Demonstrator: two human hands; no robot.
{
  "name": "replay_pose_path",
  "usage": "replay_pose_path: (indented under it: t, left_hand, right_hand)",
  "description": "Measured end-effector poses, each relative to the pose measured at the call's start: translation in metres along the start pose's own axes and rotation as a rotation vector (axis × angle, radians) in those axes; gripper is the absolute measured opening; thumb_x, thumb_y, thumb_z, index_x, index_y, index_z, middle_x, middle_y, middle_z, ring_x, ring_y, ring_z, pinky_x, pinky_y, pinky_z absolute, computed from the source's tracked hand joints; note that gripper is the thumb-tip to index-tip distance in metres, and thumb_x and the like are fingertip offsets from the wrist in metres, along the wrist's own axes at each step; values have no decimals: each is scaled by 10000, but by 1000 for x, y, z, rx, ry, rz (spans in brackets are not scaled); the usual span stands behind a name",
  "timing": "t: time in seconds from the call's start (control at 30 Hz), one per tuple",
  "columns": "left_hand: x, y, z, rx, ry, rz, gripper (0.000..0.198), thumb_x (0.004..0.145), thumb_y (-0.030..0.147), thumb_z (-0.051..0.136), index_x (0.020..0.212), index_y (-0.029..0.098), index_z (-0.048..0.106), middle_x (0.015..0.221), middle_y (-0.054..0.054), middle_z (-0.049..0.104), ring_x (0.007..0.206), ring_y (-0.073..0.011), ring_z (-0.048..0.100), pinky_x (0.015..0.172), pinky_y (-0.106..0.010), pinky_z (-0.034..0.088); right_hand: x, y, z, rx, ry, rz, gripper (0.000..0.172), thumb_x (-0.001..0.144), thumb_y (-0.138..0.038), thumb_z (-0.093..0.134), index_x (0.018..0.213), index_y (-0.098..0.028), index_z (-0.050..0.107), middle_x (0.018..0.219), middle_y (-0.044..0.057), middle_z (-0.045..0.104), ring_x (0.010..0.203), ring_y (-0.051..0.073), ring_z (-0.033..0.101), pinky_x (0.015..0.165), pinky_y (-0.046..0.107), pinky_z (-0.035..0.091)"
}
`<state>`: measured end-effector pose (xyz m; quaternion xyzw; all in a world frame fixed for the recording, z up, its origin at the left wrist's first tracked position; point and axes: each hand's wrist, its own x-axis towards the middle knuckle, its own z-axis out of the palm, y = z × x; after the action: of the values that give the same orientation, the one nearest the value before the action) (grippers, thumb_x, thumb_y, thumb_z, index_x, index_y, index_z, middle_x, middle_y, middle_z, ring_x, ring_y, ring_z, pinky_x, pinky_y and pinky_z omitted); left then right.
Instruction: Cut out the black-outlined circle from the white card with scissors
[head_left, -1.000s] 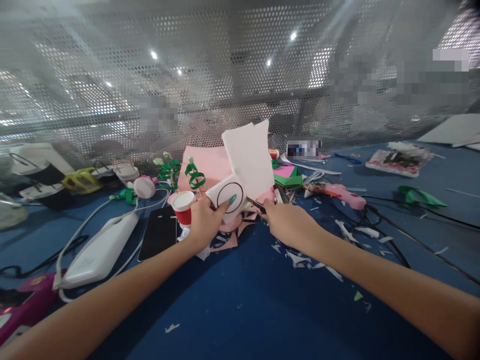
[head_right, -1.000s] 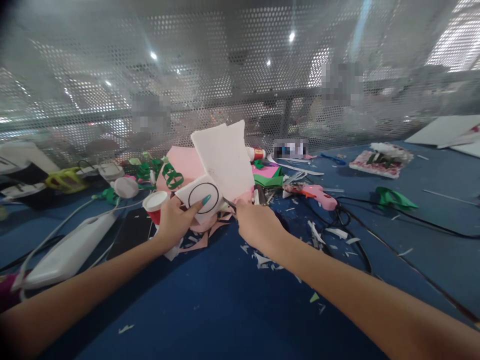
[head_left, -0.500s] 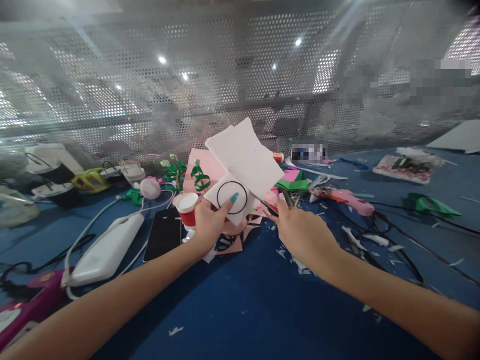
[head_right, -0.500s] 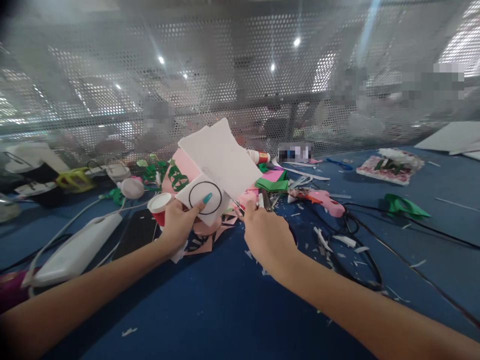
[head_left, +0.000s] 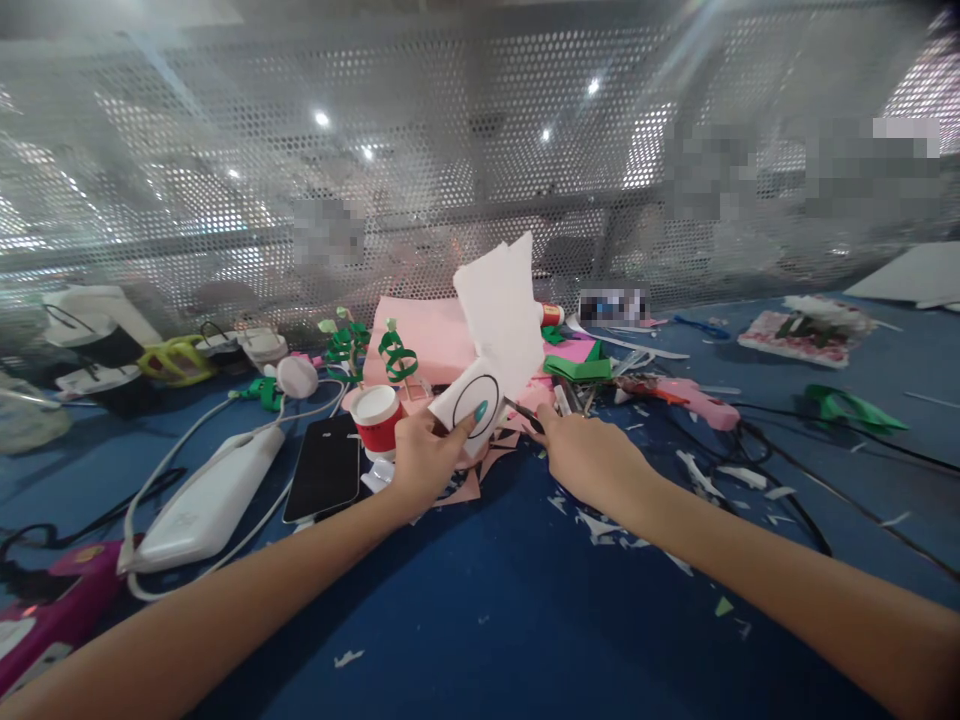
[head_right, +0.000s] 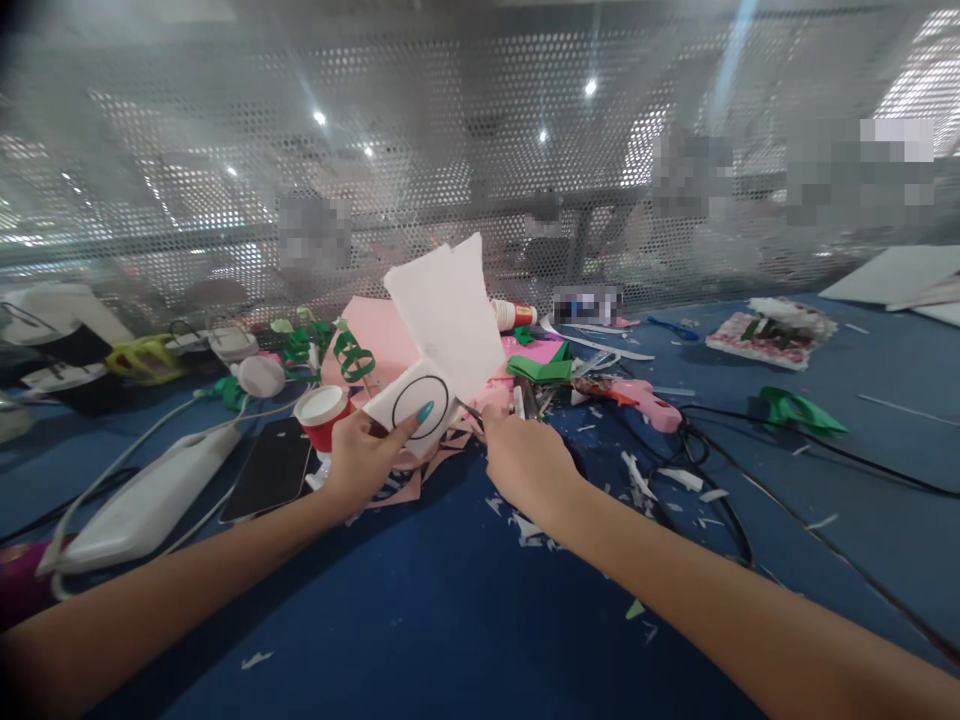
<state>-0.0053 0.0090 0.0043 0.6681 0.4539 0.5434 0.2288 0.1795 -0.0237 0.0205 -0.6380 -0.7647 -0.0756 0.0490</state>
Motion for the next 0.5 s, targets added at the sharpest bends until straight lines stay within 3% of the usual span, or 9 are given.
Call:
replay_pose_path:
  t: [0.13, 0.3, 0.5]
  left_hand:
    - [-3, 4, -1, 210, 9, 54, 276, 721, 327, 633, 897, 122, 690, 726, -46, 719, 637, -178, 650, 535, -234, 520]
    - [-2, 7, -1, 434, 19, 70, 304, 736, 383, 603, 853, 118, 693, 556, -24, 643, 511, -146, 578, 481, -230, 455]
    - [5, 5, 0, 448, 13, 59, 317, 750, 383, 583, 912, 125, 672, 628, -37, 664, 526, -141, 572, 519, -236, 438]
  right_hand:
    - [1, 0, -1, 35, -25, -9, 324, 770, -77, 435, 1082, -135, 497, 716, 111, 647, 644, 239, 650, 509, 276, 405]
    - [3, -1, -1, 61, -36, -12, 280, 763, -75, 424, 1016, -129, 530, 749, 133, 653, 702, 271, 655, 549, 310, 426]
    - [7, -4, -5, 96, -121, -30, 243, 793, -76, 443, 1010, -98, 552, 808, 151, 660, 741, 252, 657, 582, 307, 453]
